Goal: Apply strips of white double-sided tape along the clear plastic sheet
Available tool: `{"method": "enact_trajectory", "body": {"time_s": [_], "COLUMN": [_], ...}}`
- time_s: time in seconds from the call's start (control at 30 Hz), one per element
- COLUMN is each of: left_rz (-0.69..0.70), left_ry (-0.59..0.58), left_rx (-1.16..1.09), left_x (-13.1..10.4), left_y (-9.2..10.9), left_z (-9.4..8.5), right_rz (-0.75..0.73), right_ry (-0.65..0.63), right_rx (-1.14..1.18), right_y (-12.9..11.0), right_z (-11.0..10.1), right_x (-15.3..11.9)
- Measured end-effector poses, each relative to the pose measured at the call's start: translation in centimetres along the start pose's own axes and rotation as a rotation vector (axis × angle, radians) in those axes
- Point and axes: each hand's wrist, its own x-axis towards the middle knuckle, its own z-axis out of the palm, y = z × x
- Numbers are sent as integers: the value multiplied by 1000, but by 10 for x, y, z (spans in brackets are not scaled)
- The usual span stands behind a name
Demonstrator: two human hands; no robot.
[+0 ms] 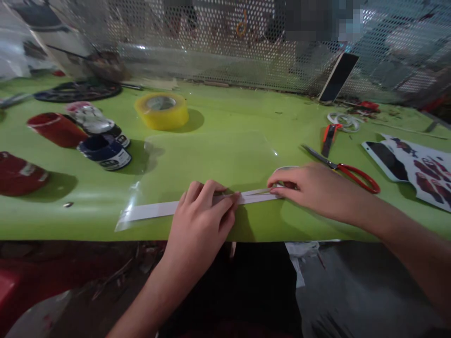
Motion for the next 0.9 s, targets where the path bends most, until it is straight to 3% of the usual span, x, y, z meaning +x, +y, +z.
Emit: {"method": "enact_trajectory", "body": {"time_s": [0.2, 0.33, 0.53, 0.7, 0.9], "left_rz": [-6, -18, -1, -74, -133], "left_ry": [-34, -83, -168, -135, -155], "left_rx": [68, 146, -114, -312, -306], "left_x": [-9, 0, 25, 21, 20], "left_y": [-10, -8, 2, -8, -6], "left_z": [-13, -20, -3, 7, 3], "right_rz": [-33, -71, -109, -102, -82], "right_ry": [0, -22, -20, -27, -3], "right_rx": [111, 53, 119, 192, 194], "right_y": [-3, -12, -8, -3, 0], "right_z": [7, 11, 12, 12, 20], "right_x": [-6, 0, -1, -4, 1]}}
